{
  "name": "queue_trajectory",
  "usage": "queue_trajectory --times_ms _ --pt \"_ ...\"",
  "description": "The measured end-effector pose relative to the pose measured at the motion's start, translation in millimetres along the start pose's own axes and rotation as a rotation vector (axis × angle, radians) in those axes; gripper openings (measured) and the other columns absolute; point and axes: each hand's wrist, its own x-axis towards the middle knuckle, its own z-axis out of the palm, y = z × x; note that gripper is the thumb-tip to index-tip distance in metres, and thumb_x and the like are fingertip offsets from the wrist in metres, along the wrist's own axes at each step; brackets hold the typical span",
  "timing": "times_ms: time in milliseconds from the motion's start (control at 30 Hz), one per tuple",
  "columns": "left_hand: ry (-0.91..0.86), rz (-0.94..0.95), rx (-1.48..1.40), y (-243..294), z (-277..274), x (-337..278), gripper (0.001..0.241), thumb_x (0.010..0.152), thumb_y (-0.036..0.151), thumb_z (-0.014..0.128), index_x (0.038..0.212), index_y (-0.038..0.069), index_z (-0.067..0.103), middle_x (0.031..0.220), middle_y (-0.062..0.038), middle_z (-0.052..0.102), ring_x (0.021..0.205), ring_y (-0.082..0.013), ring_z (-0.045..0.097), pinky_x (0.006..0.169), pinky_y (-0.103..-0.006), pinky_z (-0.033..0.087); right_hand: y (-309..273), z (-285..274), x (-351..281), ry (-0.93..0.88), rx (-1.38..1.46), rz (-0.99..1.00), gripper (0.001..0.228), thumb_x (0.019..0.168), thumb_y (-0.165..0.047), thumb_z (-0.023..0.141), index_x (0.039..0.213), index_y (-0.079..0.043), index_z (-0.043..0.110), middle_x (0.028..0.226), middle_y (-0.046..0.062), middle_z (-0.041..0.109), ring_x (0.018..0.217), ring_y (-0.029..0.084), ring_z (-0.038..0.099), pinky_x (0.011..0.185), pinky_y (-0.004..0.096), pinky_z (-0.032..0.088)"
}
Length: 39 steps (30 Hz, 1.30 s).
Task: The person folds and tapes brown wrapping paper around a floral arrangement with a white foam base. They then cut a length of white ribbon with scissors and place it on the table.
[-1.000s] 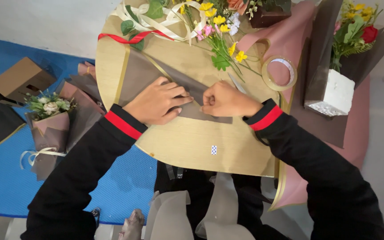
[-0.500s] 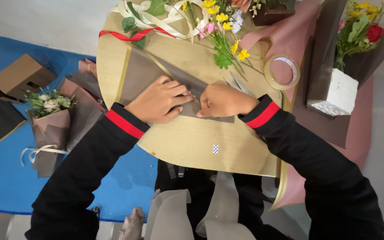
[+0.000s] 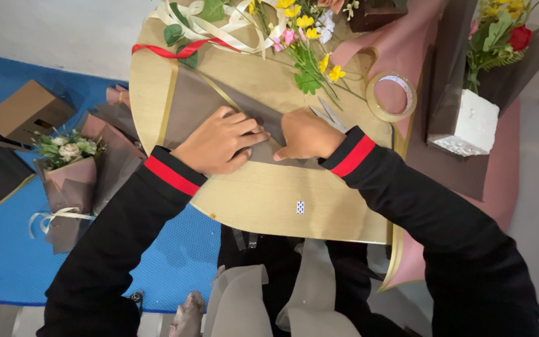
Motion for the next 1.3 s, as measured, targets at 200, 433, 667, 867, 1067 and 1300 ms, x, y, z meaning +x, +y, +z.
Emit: queue_trajectory --times_ms 200,433,667,867,1067,1300 --pt "0.017 0.022 -0.008 2 -5 2 0.036 0.092 0.024 0.052 0.118 0.006 0.068 0.106 -0.007 0.056 0.09 -0.0259 0.055 0.087 -0.044 0.036 -9 -16 -10 -0.166 0.004 0.017 0.046 0.079 -0.052 0.076 0.084 -0.006 0.081 0.091 0.023 0.077 0.095 0.044 0.072 0.081 0.045 0.059" --pt "0.021 0.028 -0.003 1 -3 2 0.037 0.092 0.025 0.051 0.119 0.006 0.068 0.106 -0.008 0.057 0.09 -0.0263 0.055 0.088 -0.0446 0.036 -11 -37 -27 -0.221 0.053 0.026 0.048 0.083 -0.053 0.074 0.091 -0.005 0.082 0.097 0.024 0.077 0.101 0.044 0.071 0.085 0.046 0.058" --pt "0.015 0.005 0.01 0 -1 1 0.035 0.106 0.029 0.045 0.118 0.008 0.07 0.104 -0.006 0.059 0.089 -0.0248 0.056 0.086 -0.0432 0.037 9 -17 -24 -0.059 0.079 0.019 0.028 0.087 -0.032 0.069 0.087 -0.007 0.081 0.084 0.018 0.077 0.09 0.041 0.074 0.073 0.047 0.06" --pt "0.022 0.002 0.016 0 1 0 0.035 0.106 0.031 0.048 0.12 0.008 0.07 0.106 -0.006 0.06 0.09 -0.0248 0.056 0.087 -0.0439 0.038 16 -4 -22 0.029 0.116 -0.01 0.025 0.089 -0.027 0.07 0.08 -0.005 0.079 0.078 0.021 0.075 0.082 0.042 0.073 0.062 0.046 0.06" --pt "0.016 -0.005 0.019 1 2 1 0.034 0.106 0.03 0.049 0.119 0.008 0.071 0.106 -0.006 0.061 0.089 -0.0238 0.056 0.087 -0.0434 0.038 14 2 -23 0.08 0.157 0.018 0.024 0.09 -0.023 0.07 0.078 -0.004 0.079 0.075 0.02 0.074 0.074 0.039 0.073 0.055 0.045 0.059" --pt "0.015 -0.017 0.023 2 1 0 0.036 0.107 0.031 0.046 0.121 0.009 0.071 0.108 -0.005 0.061 0.091 -0.0232 0.057 0.089 -0.0424 0.038 -10 -19 -56 0.225 0.018 0.14 0.037 0.084 -0.03 0.084 0.064 0.0 0.072 0.063 0.023 0.068 0.067 0.042 0.072 0.057 0.047 0.06"
